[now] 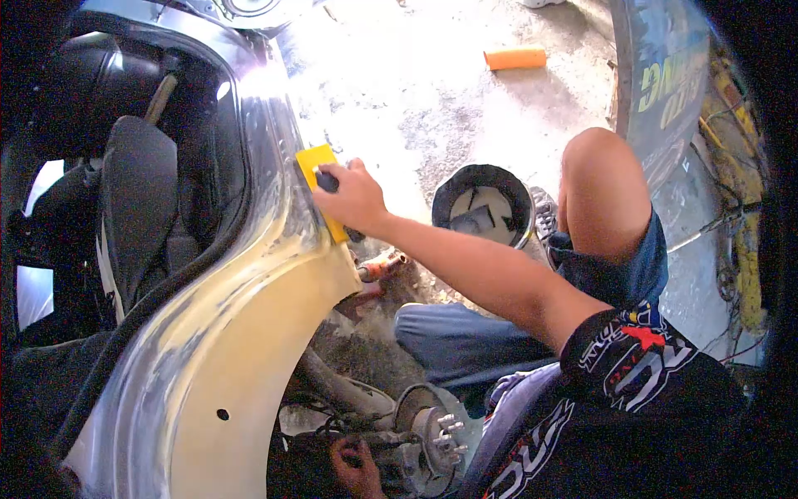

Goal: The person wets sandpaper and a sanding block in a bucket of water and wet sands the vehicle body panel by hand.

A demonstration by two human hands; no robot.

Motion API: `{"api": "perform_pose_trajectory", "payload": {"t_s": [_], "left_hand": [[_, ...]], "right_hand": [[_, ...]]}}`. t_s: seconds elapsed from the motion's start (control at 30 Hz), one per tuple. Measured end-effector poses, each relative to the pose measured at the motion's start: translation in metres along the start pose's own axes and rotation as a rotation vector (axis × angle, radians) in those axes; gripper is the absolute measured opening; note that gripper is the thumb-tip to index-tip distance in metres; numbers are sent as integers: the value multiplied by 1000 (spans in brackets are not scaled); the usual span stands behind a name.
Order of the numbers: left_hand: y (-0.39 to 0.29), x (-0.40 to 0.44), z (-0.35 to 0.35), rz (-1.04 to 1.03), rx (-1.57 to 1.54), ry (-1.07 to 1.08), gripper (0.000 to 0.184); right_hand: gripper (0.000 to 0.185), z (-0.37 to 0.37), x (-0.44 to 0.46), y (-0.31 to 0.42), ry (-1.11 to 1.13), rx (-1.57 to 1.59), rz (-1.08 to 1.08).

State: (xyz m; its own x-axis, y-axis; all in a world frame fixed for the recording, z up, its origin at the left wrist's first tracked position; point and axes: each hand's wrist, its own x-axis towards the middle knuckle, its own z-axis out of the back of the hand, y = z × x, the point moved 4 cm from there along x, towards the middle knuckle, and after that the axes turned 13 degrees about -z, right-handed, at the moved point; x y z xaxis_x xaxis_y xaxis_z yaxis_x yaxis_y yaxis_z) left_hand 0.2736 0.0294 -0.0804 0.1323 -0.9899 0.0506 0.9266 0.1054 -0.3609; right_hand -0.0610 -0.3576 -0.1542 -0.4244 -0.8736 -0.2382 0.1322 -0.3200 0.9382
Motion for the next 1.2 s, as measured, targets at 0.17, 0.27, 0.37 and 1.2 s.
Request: {"api": "perform_pose_trajectory", "payload": {"t_s": [0.17, 0.27, 0.37, 1.2], "left_hand": [[-4, 0, 2, 85, -38, 62, 33], [10, -1, -5, 34, -89, -17, 34], [3, -2, -2, 15, -4, 7, 34], [7, -3, -5, 17, -37, 14, 36]], "right_hand": [[55, -2, 18, 15, -72, -13, -41], [56, 4, -11, 1, -42, -9, 12], [57, 1, -11, -5, -26, -2, 17], [53, -1, -9, -6, -43, 1, 21]]}}
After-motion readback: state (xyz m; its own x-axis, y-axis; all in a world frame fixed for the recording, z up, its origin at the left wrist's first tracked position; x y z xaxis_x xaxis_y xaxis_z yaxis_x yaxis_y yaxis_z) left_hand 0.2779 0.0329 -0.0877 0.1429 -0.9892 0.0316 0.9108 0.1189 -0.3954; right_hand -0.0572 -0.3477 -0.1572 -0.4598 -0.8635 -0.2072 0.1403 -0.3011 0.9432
